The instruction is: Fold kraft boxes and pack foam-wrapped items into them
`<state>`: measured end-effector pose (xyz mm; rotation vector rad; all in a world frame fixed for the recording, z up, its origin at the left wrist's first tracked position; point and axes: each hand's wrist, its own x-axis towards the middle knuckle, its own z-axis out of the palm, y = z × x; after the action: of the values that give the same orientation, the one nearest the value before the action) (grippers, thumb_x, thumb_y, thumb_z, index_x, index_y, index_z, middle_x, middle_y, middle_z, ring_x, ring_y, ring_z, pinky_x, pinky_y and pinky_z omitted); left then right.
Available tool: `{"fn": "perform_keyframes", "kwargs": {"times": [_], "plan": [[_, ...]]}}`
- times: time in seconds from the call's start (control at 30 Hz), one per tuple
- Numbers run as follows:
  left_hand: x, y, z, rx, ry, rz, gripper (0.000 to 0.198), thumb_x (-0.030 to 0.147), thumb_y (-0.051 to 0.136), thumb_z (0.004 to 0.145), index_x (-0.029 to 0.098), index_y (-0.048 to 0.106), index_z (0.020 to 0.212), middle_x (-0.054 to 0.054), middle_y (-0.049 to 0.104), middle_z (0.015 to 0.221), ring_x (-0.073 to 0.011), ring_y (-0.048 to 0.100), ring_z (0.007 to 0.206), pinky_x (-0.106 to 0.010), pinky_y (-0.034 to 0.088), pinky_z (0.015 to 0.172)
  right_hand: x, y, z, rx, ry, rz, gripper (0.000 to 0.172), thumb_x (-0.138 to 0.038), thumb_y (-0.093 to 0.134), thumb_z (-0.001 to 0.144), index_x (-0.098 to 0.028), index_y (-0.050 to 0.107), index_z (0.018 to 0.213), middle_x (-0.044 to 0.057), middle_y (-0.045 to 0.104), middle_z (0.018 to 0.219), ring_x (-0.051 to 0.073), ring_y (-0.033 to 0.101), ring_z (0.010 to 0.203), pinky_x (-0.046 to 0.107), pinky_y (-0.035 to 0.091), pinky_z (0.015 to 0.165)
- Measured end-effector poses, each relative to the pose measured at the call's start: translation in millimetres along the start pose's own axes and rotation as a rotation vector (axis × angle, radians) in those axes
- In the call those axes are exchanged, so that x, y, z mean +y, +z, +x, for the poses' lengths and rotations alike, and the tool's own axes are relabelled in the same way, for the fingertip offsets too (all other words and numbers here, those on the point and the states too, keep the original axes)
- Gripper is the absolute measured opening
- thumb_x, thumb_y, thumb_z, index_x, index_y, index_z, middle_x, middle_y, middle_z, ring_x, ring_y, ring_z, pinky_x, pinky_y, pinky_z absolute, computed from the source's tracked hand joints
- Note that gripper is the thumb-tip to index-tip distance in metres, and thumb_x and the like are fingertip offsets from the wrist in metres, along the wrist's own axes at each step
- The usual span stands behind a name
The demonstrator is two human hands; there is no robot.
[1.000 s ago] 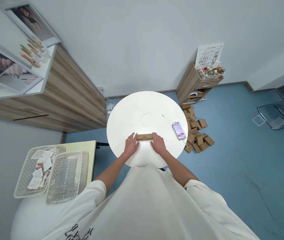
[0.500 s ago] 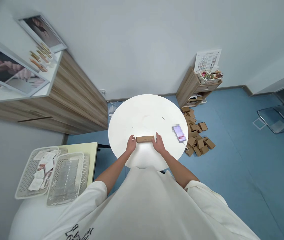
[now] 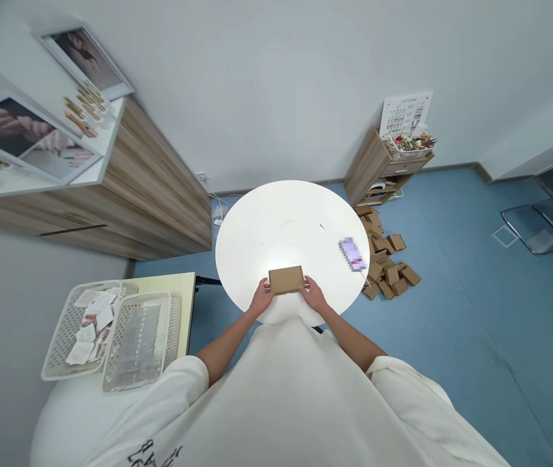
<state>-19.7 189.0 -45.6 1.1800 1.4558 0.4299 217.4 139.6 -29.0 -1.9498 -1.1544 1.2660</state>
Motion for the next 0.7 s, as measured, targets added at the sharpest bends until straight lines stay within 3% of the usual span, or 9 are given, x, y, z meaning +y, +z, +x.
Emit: {"fn": "perform_keyframes", "kwargs": {"times": [0.1,0.27,0.5,0.7], "plan": [[-11.0,-1.7,-0.4,-0.025,-0.059,0.025,0.076,0.033,0.071,0.083,0.015,0.034,0.147,-0.02,0.055,0.135,-0.0258,0.062,0.116,-0.035,0.048,0.095,7.3,6.8,-3.1,-0.008,0.063,-0.024,0.064,-0.045,0.061,0.085,-0.022,0.048,0.144,0.013,0.055,0.141,0.027,0.06,0.119,0.042,0.048,0.102],[-14.5,-7.6,0.5,-0.029,-0.076,-0.001,0.078,0.031,0.073,0.081,0.017,0.034,0.148,-0.02,0.045,0.149,-0.0291,0.055,0.128,-0.037,0.045,0.102,6.1,16.1,-5.2,0.085,0.1,-0.027,0.063,-0.047,0.063,0.081,-0.02,0.052,0.138,0.015,0.052,0.145,0.029,0.061,0.117,0.04,0.049,0.1],[-14.6,-2.0,0.6,-0.116,-0.051,-0.122,0.085,0.026,0.074,0.078,0.023,0.029,0.15,-0.017,0.047,0.15,-0.0273,0.058,0.125,-0.037,0.048,0.099,-8.8,25.1,-18.0,0.03,0.003,0.053,0.034,-0.039,0.059,0.081,-0.019,0.065,0.107,0.009,0.071,0.111,0.023,0.067,0.091,0.035,0.052,0.085],[-12.7,-1.1,-3.8,-0.167,-0.041,-0.116,0.084,0.024,0.074,0.077,0.022,0.032,0.15,-0.017,0.049,0.149,-0.0271,0.058,0.125,-0.037,0.048,0.1,-12.6,21.3,-31.5,0.11,0.042,0.046,0.029,-0.036,0.059,0.075,-0.017,0.067,0.097,0.01,0.071,0.105,0.023,0.065,0.09,0.033,0.052,0.082]]}}
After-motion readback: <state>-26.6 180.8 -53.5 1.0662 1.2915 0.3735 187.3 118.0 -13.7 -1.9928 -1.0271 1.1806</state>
